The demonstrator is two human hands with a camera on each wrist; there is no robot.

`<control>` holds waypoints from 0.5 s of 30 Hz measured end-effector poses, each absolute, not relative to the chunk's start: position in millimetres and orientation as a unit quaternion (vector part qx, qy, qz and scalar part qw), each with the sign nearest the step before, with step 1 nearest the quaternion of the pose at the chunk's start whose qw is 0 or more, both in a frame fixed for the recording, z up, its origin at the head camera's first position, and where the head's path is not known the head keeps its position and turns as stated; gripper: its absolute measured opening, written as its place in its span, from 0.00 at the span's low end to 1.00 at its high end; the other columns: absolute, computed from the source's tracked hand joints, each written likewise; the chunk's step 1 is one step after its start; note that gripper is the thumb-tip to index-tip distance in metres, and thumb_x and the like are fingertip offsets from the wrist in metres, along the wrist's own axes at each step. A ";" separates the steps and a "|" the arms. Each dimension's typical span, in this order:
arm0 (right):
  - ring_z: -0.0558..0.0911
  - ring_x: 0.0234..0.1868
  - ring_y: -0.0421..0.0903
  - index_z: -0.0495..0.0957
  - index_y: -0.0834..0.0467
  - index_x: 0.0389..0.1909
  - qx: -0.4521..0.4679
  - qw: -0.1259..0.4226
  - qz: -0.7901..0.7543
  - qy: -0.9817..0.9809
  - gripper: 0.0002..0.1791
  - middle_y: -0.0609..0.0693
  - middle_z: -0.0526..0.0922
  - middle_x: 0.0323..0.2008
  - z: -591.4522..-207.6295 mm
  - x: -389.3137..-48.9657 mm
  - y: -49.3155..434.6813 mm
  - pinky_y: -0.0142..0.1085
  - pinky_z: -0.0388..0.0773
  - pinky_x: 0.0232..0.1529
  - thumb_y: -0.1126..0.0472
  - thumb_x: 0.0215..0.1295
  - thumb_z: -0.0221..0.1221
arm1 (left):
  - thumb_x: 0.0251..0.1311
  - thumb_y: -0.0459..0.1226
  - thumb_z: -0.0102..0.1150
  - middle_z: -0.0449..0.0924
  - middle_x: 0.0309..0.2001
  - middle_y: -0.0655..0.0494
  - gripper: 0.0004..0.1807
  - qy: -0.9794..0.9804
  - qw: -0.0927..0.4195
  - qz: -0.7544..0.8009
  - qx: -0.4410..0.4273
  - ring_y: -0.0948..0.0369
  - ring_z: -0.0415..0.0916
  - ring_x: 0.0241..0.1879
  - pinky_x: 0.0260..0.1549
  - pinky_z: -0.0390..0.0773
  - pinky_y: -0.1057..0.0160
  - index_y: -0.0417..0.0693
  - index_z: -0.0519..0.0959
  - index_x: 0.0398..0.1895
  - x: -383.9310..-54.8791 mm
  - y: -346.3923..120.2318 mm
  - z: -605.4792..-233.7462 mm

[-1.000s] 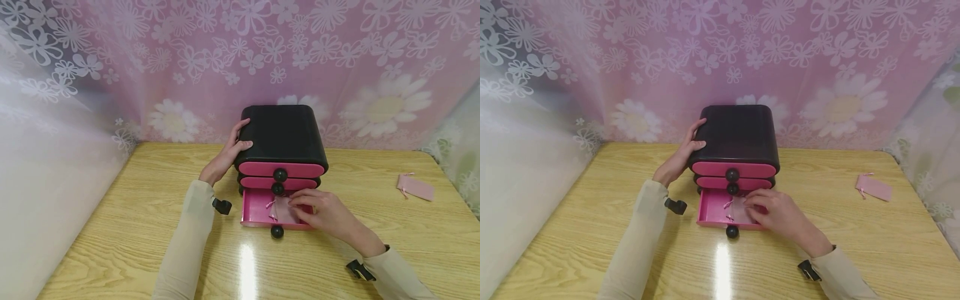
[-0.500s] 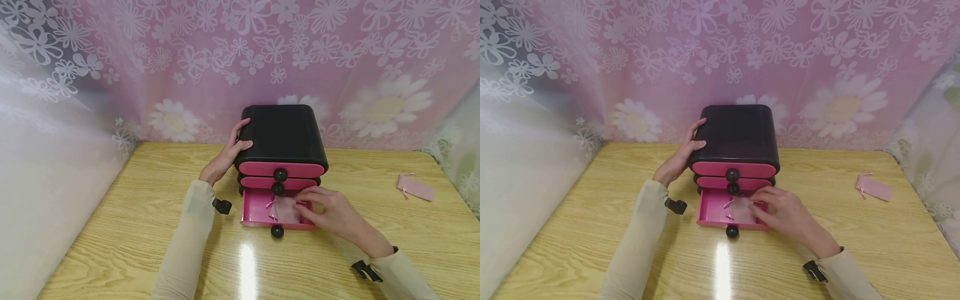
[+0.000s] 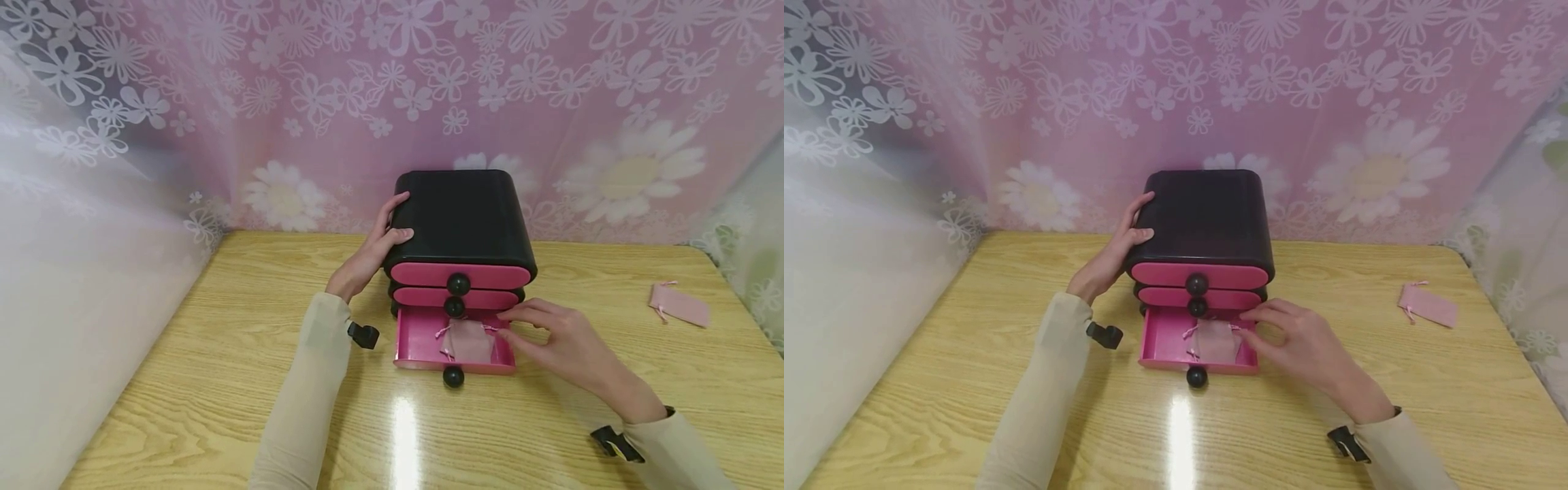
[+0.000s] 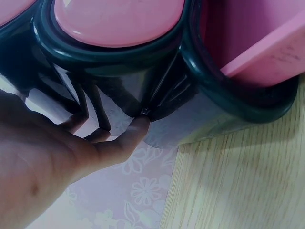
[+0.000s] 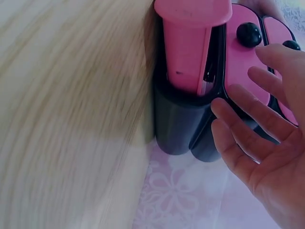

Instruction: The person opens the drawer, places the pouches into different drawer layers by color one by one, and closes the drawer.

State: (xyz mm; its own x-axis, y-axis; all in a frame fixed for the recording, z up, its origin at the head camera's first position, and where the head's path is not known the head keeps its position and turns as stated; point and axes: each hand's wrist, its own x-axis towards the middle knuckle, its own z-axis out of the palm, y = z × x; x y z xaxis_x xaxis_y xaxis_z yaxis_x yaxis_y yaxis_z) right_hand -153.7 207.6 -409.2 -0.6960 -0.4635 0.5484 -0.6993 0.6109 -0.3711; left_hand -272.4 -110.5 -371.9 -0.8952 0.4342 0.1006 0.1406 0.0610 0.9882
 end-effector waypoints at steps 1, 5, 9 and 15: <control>0.86 0.36 0.42 0.89 0.52 0.41 0.334 0.210 0.288 -0.873 0.21 0.45 0.89 0.39 -408.9 -153.7 209.3 0.23 0.75 0.33 0.68 0.43 0.78 | 0.67 0.50 0.50 0.44 0.81 0.65 0.37 0.720 0.111 0.655 0.200 0.55 0.55 0.78 0.75 0.60 0.44 0.84 0.51 0.77 -272.6 -110.4 -371.8; 0.87 0.37 0.43 0.89 0.51 0.42 0.326 0.220 0.285 -0.874 0.23 0.44 0.89 0.39 -407.4 -152.5 216.6 0.23 0.75 0.35 0.68 0.41 0.78 | 0.67 0.50 0.50 0.44 0.81 0.65 0.37 0.718 0.111 0.657 0.201 0.56 0.55 0.78 0.75 0.60 0.44 0.85 0.51 0.77 -272.6 -110.5 -371.9; 0.86 0.36 0.40 0.89 0.50 0.43 0.312 0.227 0.280 -0.879 0.24 0.42 0.88 0.38 -407.8 -150.5 224.7 0.22 0.77 0.36 0.67 0.41 0.79 | 0.68 0.49 0.49 0.43 0.82 0.65 0.37 0.716 0.112 0.658 0.202 0.55 0.55 0.78 0.75 0.60 0.44 0.84 0.51 0.77 -271.9 -110.6 -372.1; 0.80 0.35 0.29 0.89 0.49 0.43 0.302 0.244 0.273 -0.880 0.25 0.40 0.88 0.37 -408.7 -149.1 237.0 0.21 0.76 0.35 0.68 0.38 0.79 | 0.69 0.48 0.49 0.44 0.82 0.64 0.36 0.714 0.113 0.662 0.199 0.54 0.56 0.78 0.75 0.61 0.44 0.84 0.51 0.77 -269.7 -111.1 -371.1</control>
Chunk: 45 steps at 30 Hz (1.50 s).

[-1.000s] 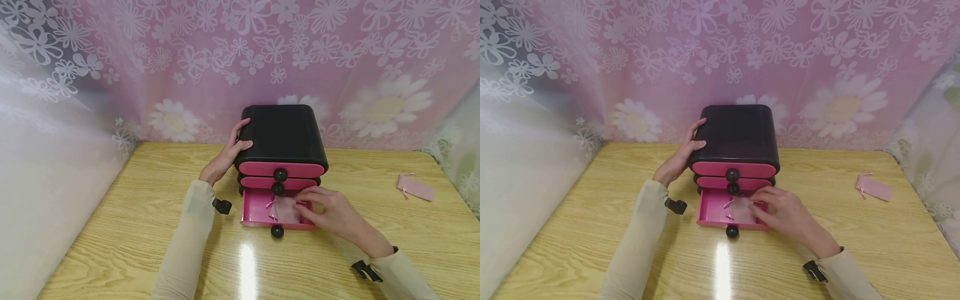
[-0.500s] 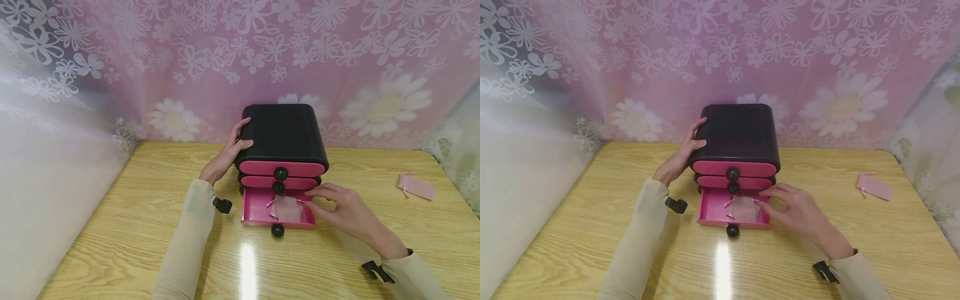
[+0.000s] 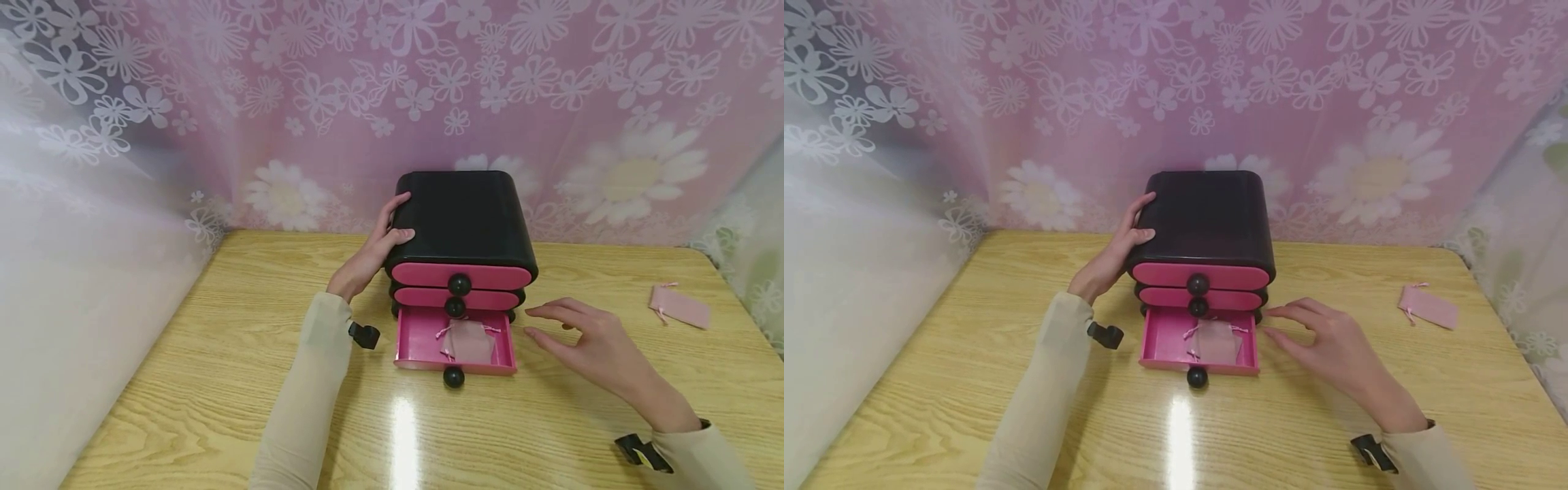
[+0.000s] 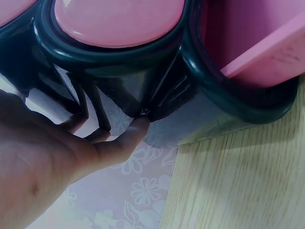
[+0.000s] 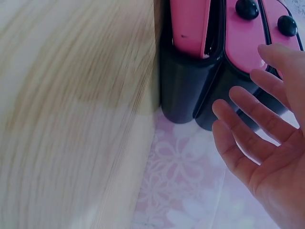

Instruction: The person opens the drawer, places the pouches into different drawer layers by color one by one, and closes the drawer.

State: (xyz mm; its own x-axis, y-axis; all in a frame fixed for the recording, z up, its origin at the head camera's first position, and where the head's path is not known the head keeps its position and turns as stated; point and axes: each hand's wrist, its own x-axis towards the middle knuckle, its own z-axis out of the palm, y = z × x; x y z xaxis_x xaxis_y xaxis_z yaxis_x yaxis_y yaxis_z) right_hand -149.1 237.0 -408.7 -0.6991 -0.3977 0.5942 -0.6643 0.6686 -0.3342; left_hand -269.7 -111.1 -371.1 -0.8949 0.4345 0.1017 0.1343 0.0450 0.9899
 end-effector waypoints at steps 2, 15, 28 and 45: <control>0.78 0.35 0.26 0.89 0.48 0.42 0.297 0.248 0.265 -0.883 0.25 0.40 0.87 0.37 -408.6 -148.7 241.4 0.22 0.76 0.35 0.68 0.38 0.79 | 0.69 0.48 0.49 0.43 0.82 0.64 0.36 0.715 0.113 0.660 0.198 0.55 0.56 0.78 0.75 0.61 0.44 0.84 0.51 0.77 -269.7 -110.9 -371.2; 0.75 0.41 0.16 0.89 0.48 0.46 0.248 0.251 0.267 -0.897 0.28 0.40 0.88 0.39 -408.5 -144.9 262.5 0.18 0.75 0.38 0.68 0.40 0.79 | 0.69 0.49 0.49 0.44 0.82 0.65 0.36 0.724 0.114 0.653 0.192 0.54 0.57 0.78 0.75 0.61 0.44 0.85 0.51 0.77 -270.0 -111.8 -372.2; 0.70 0.42 0.09 0.89 0.51 0.46 0.204 0.273 0.276 -0.899 0.26 0.33 0.83 0.42 -412.8 -144.2 283.4 0.16 0.73 0.38 0.69 0.41 0.77 | 0.69 0.49 0.50 0.42 0.82 0.64 0.36 0.726 0.115 0.651 0.191 0.54 0.55 0.78 0.75 0.60 0.44 0.85 0.51 0.77 -270.0 -111.8 -371.7; 0.65 0.48 0.10 0.89 0.58 0.45 0.177 0.300 0.255 -0.902 0.21 0.58 0.86 0.41 -416.4 -148.7 316.0 0.13 0.68 0.39 0.67 0.46 0.75 | 0.66 0.49 0.50 0.46 0.81 0.63 0.37 0.716 0.115 0.660 0.195 0.55 0.58 0.77 0.74 0.62 0.44 0.84 0.51 0.77 -271.4 -110.7 -371.1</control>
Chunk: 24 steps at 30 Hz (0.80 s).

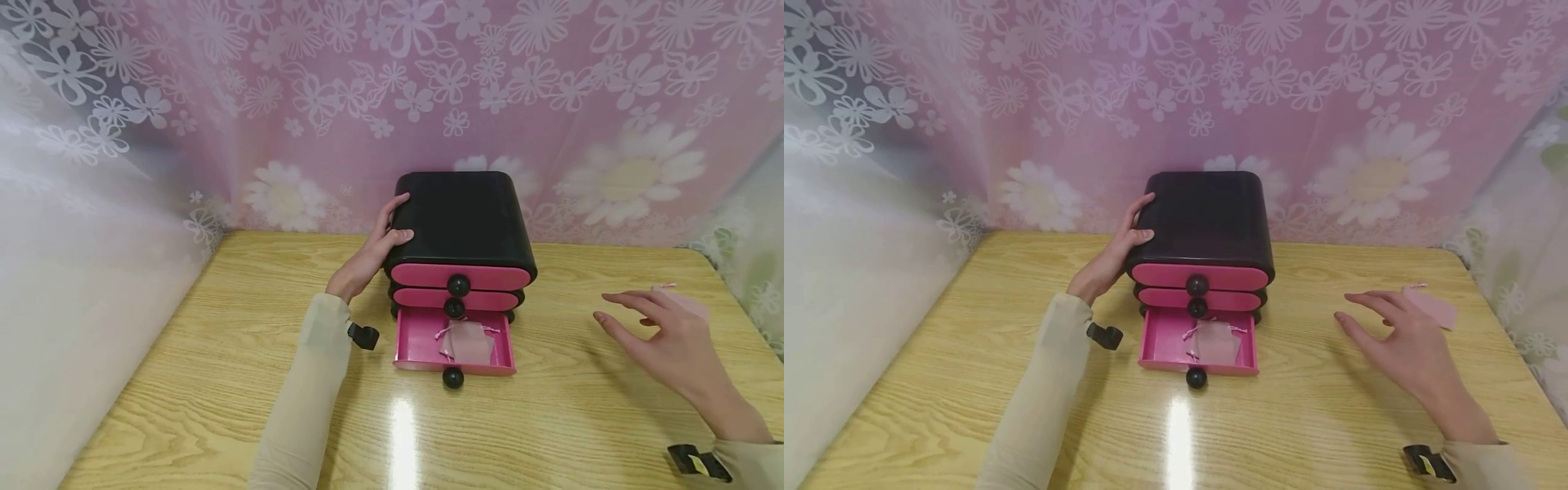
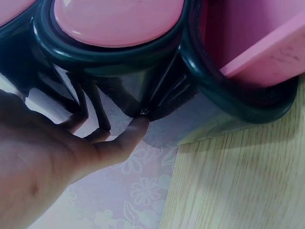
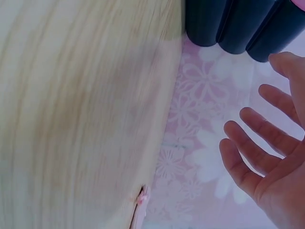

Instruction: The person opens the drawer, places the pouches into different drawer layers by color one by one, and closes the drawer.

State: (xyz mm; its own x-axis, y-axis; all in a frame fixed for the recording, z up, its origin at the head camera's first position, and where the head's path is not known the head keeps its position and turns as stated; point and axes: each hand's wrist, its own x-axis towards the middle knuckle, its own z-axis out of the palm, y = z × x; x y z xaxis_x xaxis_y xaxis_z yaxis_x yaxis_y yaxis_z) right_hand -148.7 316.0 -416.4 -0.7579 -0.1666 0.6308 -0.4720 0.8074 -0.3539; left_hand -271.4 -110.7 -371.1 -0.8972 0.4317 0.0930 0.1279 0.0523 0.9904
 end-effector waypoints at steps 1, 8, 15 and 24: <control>0.65 0.48 0.11 0.89 0.59 0.45 0.180 0.308 0.250 -0.900 0.21 0.58 0.86 0.39 -415.9 -150.2 318.0 0.13 0.68 0.39 0.67 0.45 0.75 | 0.66 0.49 0.50 0.46 0.81 0.63 0.37 0.716 0.115 0.660 0.195 0.55 0.57 0.77 0.74 0.62 0.44 0.84 0.51 0.77 -271.2 -110.8 -371.0; 0.62 0.46 0.07 0.88 0.60 0.47 0.134 0.299 0.246 -0.912 0.20 0.50 0.85 0.41 -414.8 -150.8 330.2 0.12 0.65 0.38 0.64 0.50 0.75 | 0.68 0.49 0.50 0.44 0.82 0.64 0.37 0.717 0.113 0.659 0.198 0.54 0.56 0.78 0.74 0.61 0.43 0.84 0.51 0.77 -271.2 -111.0 -370.7; 0.58 0.40 0.03 0.86 0.62 0.51 0.100 0.274 0.246 -0.924 0.22 0.64 0.84 0.45 -415.8 -151.4 342.8 0.12 0.64 0.31 0.59 0.55 0.74 | 0.68 0.49 0.50 0.44 0.82 0.66 0.36 0.718 0.114 0.658 0.197 0.56 0.55 0.78 0.74 0.61 0.44 0.87 0.52 0.76 -271.7 -110.4 -371.0; 0.59 0.38 0.04 0.84 0.64 0.53 0.057 0.238 0.271 -0.931 0.23 0.72 0.81 0.52 -416.9 -151.5 352.8 0.12 0.63 0.31 0.57 0.60 0.72 | 0.67 0.50 0.50 0.43 0.82 0.67 0.36 0.720 0.115 0.656 0.193 0.56 0.55 0.78 0.74 0.61 0.44 0.88 0.52 0.76 -271.1 -111.5 -372.1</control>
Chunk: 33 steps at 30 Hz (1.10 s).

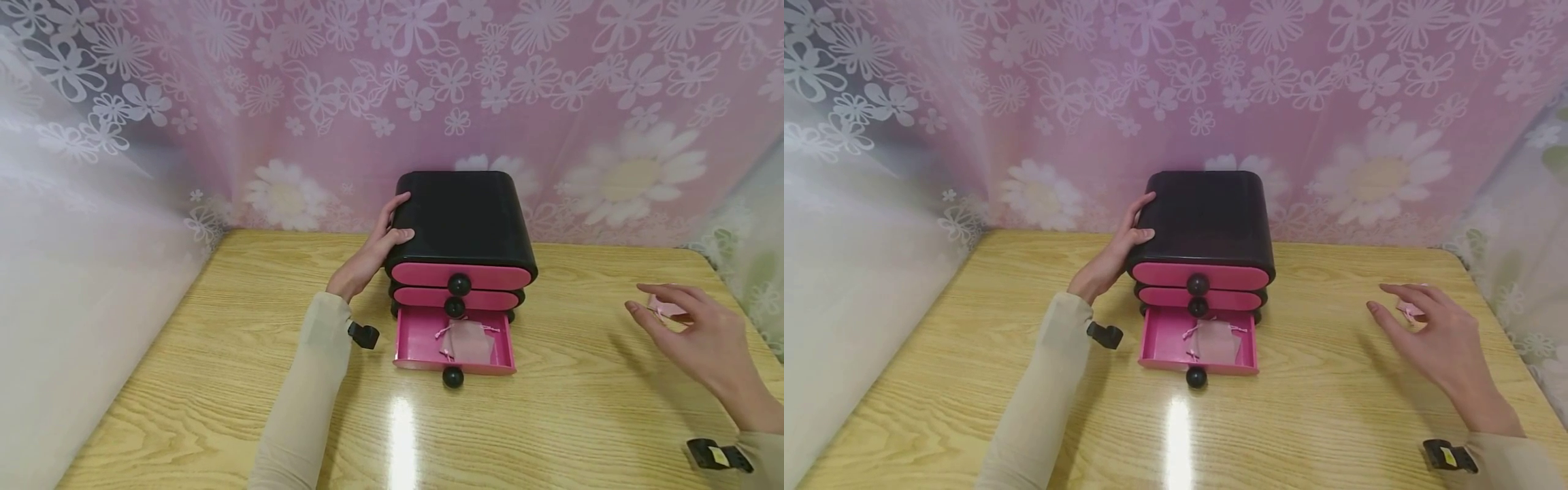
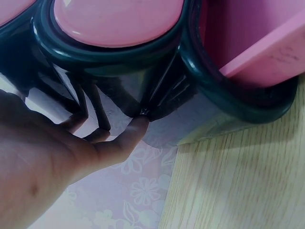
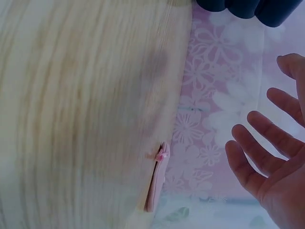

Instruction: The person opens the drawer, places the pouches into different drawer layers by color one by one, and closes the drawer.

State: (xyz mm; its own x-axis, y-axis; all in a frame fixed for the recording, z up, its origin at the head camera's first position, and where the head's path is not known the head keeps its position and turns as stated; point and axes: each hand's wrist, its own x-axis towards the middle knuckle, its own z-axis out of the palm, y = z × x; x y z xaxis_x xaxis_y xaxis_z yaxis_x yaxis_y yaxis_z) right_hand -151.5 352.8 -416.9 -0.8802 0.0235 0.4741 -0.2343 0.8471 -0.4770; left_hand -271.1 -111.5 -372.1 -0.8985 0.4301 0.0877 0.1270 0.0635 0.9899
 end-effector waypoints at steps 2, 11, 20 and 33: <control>0.65 0.35 0.10 0.84 0.65 0.54 0.046 0.231 0.269 -0.934 0.23 0.72 0.81 0.52 -416.8 -152.5 354.7 0.11 0.63 0.32 0.56 0.61 0.71 | 0.68 0.49 0.50 0.43 0.82 0.66 0.36 0.720 0.117 0.656 0.194 0.56 0.55 0.78 0.74 0.61 0.43 0.87 0.51 0.76 -271.2 -112.0 -372.0; 0.70 0.55 0.63 0.79 0.64 0.63 0.011 0.173 0.271 -0.947 0.28 0.73 0.78 0.57 -418.1 -160.0 369.9 0.15 0.62 0.34 0.52 0.68 0.65 | 0.68 0.49 0.49 0.43 0.82 0.63 0.36 0.721 0.116 0.655 0.193 0.54 0.56 0.78 0.75 0.61 0.43 0.84 0.51 0.77 -270.1 -112.8 -371.8; 0.53 0.47 0.10 0.79 0.63 0.63 0.017 0.162 0.283 -0.945 0.28 0.18 0.69 0.51 -427.7 -167.2 392.4 0.12 0.61 0.33 0.52 0.67 0.67 | 0.68 0.49 0.49 0.44 0.81 0.64 0.36 0.721 0.116 0.656 0.192 0.54 0.57 0.77 0.74 0.62 0.43 0.85 0.52 0.77 -270.2 -112.8 -372.3; 0.84 0.45 0.43 0.71 0.69 0.69 -0.022 0.046 0.281 -0.958 0.34 0.69 0.64 0.74 -431.9 -176.2 422.3 0.22 0.68 0.25 0.46 0.74 0.59 | 0.68 0.49 0.49 0.45 0.81 0.65 0.37 0.713 0.119 0.661 0.199 0.55 0.57 0.77 0.74 0.63 0.44 0.84 0.51 0.77 -271.1 -112.4 -371.7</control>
